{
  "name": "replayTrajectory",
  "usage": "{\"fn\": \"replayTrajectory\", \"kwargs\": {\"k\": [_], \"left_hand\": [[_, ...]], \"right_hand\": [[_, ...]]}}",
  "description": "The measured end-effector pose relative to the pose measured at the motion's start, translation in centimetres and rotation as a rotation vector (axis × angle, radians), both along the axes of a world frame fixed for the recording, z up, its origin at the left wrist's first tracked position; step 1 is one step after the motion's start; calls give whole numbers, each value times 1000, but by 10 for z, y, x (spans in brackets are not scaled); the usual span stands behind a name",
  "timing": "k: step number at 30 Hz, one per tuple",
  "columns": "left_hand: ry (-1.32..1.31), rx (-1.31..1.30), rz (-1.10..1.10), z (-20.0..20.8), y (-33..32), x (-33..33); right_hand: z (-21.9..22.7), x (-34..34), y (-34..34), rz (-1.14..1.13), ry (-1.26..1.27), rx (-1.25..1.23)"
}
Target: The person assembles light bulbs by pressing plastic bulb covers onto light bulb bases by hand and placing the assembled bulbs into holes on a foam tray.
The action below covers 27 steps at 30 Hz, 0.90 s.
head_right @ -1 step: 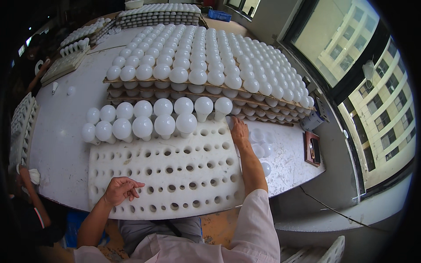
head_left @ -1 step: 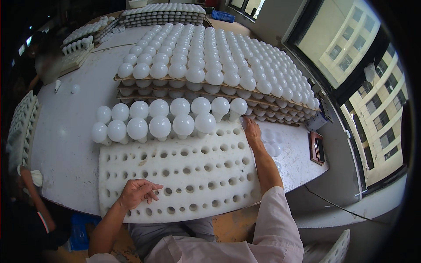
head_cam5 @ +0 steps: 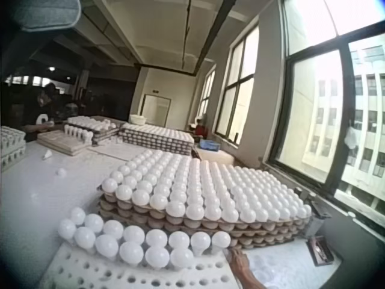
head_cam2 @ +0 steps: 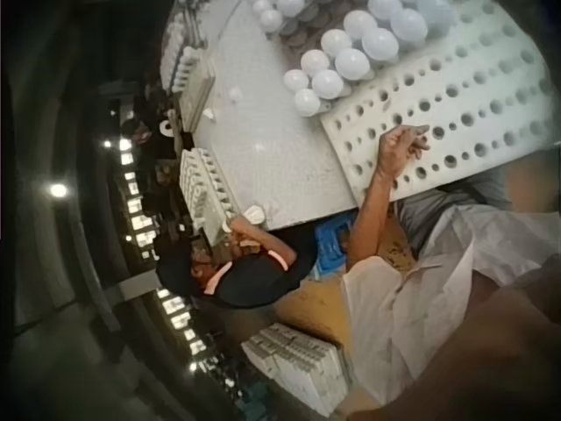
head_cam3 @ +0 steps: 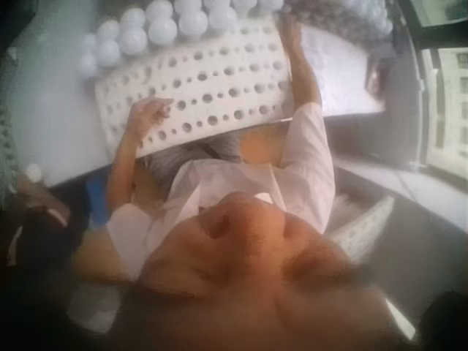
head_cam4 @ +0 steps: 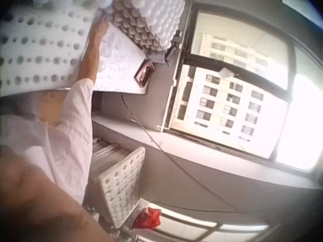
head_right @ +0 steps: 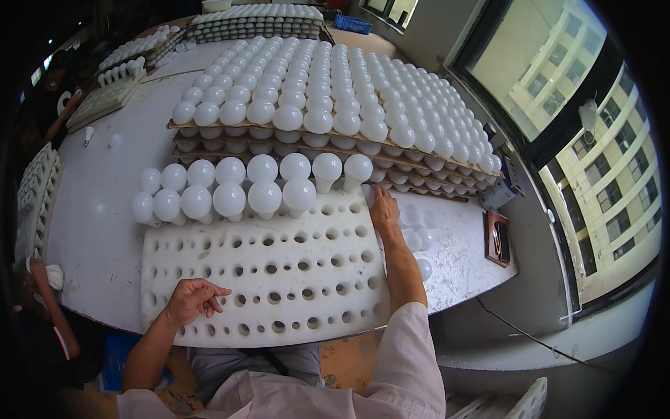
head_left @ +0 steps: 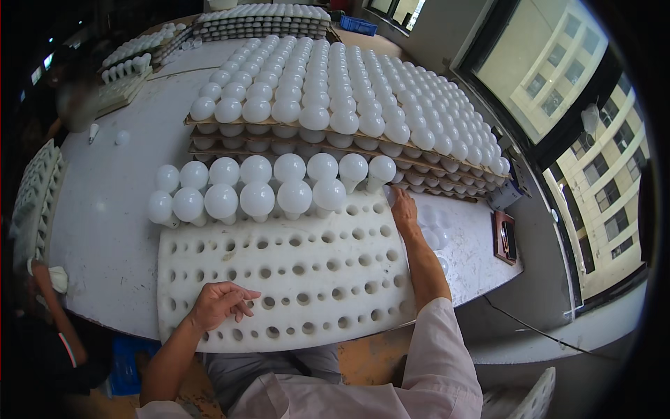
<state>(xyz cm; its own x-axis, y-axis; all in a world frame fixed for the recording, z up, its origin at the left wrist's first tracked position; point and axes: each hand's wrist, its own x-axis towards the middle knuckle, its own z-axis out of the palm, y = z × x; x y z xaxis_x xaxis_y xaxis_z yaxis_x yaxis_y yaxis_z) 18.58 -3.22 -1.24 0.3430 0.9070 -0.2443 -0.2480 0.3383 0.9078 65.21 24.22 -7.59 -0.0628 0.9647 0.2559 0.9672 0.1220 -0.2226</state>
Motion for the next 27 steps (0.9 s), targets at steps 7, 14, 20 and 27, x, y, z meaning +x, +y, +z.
{"fn": "replayTrajectory", "kwargs": {"k": [7, 14, 20, 27], "left_hand": [[53, -6, 45, 0, 16, 8], [129, 39, 78, 1, 6, 14], [298, 98, -34, 43, -10, 6], [883, 1086, 130, 211, -77, 3]], "right_hand": [[45, 13, -26, -156, 208, 575], [108, -55, -121, 312, 348, 230], [103, -90, -158, 520, -82, 151], [113, -144, -172, 655, 37, 346]]}}
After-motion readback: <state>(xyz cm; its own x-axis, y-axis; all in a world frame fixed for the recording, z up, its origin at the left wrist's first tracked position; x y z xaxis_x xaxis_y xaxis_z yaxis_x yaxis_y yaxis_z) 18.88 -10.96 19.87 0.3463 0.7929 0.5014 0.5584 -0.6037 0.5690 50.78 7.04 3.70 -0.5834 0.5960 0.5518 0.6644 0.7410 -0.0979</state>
